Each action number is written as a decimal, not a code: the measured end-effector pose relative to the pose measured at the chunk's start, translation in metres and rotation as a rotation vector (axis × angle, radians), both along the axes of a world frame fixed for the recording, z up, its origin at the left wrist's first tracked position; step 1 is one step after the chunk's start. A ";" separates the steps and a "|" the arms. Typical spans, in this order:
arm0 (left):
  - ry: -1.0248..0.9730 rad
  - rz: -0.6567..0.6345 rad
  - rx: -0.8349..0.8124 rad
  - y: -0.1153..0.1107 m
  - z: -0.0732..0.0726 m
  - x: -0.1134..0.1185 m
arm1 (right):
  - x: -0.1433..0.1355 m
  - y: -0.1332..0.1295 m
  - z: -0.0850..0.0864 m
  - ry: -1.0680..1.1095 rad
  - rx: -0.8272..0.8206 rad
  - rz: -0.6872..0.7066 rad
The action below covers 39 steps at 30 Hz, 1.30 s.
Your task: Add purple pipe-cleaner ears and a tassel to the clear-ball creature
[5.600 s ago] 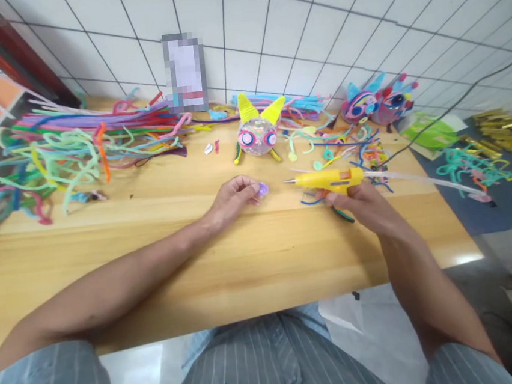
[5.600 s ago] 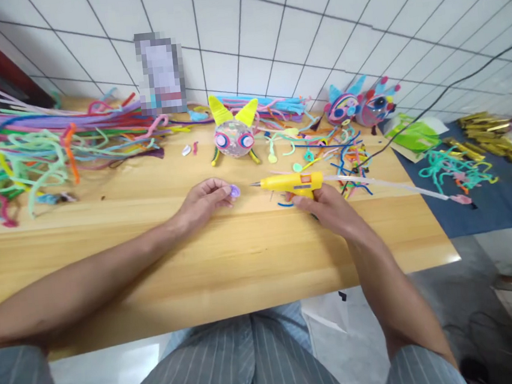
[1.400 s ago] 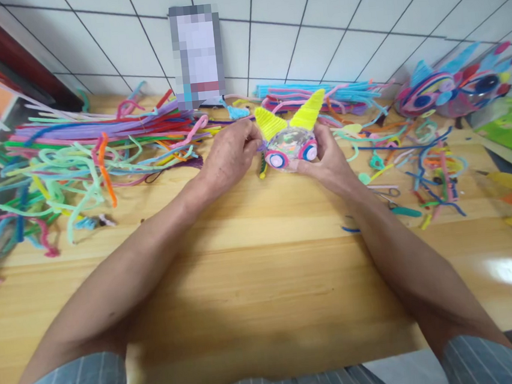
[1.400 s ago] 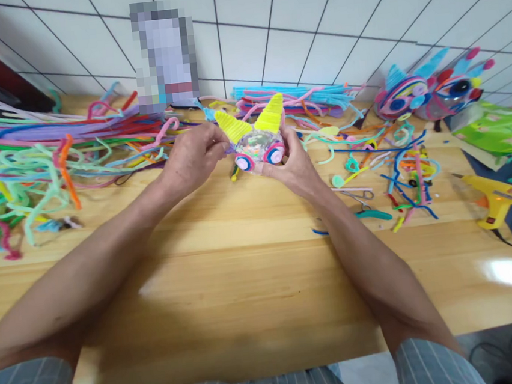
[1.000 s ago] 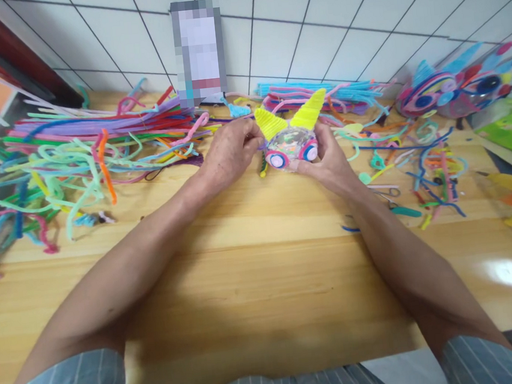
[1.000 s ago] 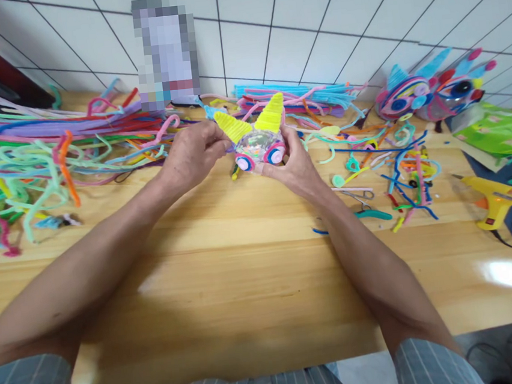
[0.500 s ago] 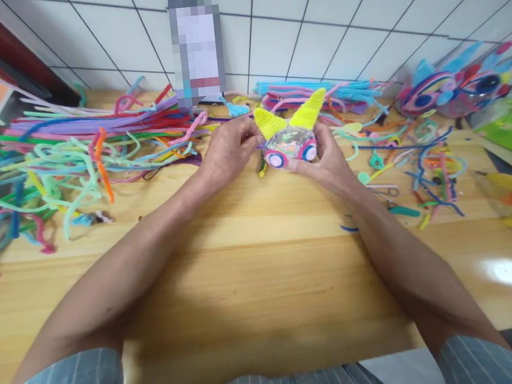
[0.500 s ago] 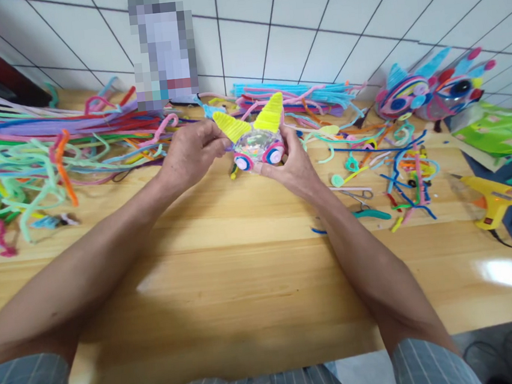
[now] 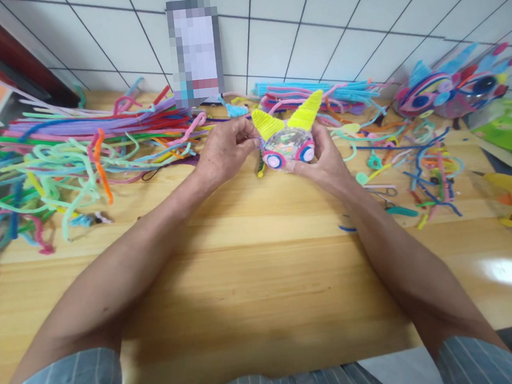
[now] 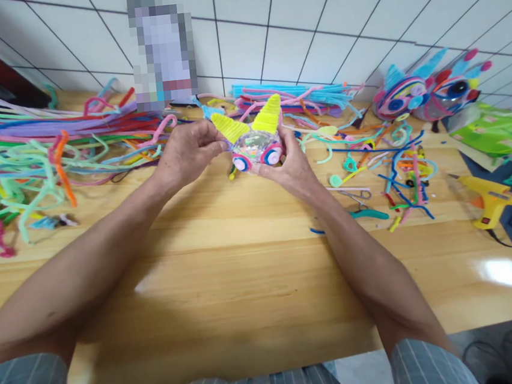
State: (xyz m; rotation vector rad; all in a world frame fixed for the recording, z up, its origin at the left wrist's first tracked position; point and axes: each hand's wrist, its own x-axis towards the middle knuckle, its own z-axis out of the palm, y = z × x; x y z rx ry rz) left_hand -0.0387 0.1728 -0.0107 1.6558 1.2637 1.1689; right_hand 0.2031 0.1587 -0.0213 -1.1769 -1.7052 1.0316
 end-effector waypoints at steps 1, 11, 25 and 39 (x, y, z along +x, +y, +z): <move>-0.008 0.006 -0.001 0.000 0.000 0.000 | 0.000 0.000 0.000 0.009 0.002 0.003; -0.055 -0.029 0.094 0.004 -0.012 0.002 | 0.001 0.001 -0.007 0.029 0.058 0.029; -0.148 -0.140 0.096 0.010 -0.018 -0.002 | 0.004 0.004 -0.014 0.010 0.108 0.010; -0.091 -0.193 -0.053 0.014 -0.021 -0.017 | 0.003 0.004 -0.013 0.006 0.105 0.003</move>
